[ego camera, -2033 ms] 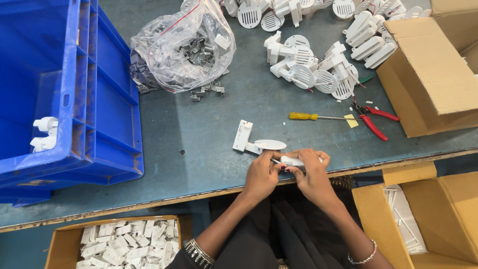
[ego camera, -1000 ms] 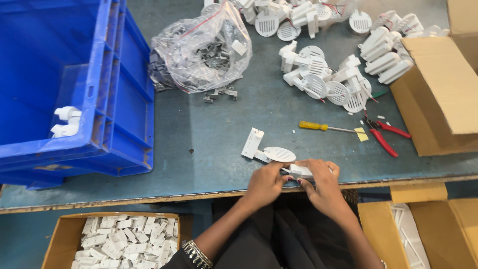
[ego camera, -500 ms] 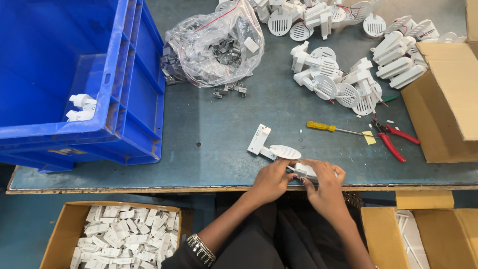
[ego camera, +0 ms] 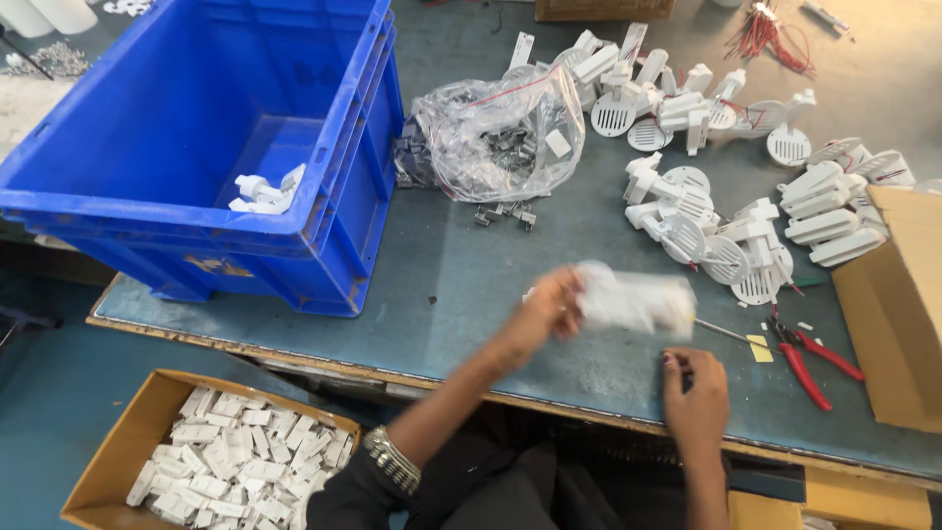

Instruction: The person assembles white plastic electrical components at a workbench. They use a screwdriver to secure parts, insert small metal clips, and place finished units into a blue crate. The process is repeated for multiple units.

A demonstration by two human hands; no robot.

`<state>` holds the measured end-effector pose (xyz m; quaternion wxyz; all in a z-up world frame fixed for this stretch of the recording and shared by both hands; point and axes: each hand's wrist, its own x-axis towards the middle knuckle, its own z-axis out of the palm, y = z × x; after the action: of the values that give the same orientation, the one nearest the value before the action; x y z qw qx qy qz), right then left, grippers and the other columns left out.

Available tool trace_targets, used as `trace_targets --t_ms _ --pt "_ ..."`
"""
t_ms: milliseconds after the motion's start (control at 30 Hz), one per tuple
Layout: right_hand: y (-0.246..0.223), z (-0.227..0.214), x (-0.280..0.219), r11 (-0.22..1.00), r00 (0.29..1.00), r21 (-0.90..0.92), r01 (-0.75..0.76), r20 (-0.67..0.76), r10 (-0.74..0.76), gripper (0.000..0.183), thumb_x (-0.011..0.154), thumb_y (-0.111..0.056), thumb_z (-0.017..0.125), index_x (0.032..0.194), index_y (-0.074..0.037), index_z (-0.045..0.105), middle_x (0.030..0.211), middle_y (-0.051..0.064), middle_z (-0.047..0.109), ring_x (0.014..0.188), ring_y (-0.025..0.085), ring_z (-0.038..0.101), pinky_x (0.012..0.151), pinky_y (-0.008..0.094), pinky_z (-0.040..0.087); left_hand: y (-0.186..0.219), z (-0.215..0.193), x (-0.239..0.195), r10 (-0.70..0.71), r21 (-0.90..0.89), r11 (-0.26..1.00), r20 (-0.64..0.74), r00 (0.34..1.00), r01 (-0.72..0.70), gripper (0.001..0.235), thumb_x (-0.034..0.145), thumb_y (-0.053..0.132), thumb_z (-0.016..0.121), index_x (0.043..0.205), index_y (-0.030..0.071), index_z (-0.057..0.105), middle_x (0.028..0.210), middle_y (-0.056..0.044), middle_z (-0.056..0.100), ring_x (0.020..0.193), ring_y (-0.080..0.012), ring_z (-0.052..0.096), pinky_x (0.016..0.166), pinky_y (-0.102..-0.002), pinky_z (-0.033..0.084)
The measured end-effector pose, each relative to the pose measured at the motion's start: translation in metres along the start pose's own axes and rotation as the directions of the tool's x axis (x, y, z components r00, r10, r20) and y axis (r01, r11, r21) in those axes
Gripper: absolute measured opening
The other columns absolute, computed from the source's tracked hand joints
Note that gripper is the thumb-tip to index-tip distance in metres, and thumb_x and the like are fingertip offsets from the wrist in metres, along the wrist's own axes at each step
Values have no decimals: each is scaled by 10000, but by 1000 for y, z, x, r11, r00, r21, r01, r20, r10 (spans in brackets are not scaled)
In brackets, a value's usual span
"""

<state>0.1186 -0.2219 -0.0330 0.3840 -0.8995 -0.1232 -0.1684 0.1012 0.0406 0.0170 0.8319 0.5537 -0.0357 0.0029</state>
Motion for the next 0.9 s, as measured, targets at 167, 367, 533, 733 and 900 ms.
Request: trace_targets --t_ms 167,367,533,733,900 --pt "-15 -1 1 992 995 -93 86 -42 -91 89 918 -130 692 978 -65 707 972 87 674 911 277 635 831 409 504 155 -77 -10 355 -222 892 -192 915 -393 272 1107 366 476 1118 113 577 938 -106 724 756 -128 614 682 -278 486" --pt "-25 -4 4 997 999 -71 15 -49 -19 99 896 -125 691 972 -65 712 966 80 685 878 259 646 820 398 509 304 -201 -77 789 351 615 -258 558 -707 257 1206 228 511 1289 4 605 996 -101 614 831 -146 569 680 -259 398" --pt "-28 -5 6 997 999 -76 -14 -52 10 96 884 -131 697 954 -67 712 936 80 684 883 265 648 808 402 509 299 -340 -67 656 448 750 -404 638 -486 225 1157 185 551 1278 -3 574 1039 -111 606 929 -158 593 834 -294 465" --pt "-29 -8 5 999 998 -32 30 -53 -31 96 872 -99 687 959 -58 702 947 78 682 907 280 640 824 399 514 292 -394 -46 271 339 933 -439 857 -121 230 1098 132 599 1266 -12 535 1089 -125 595 1047 -172 622 1020 -335 546" --pt "-36 -16 4 997 997 8 82 -14 -82 108 856 -68 680 957 -41 708 960 100 674 934 302 629 846 401 499 299 -386 -22 60 359 922 -503 862 145 231 1086 172 605 1227 -3 553 1095 -165 640 1058 -228 676 954 -365 565"
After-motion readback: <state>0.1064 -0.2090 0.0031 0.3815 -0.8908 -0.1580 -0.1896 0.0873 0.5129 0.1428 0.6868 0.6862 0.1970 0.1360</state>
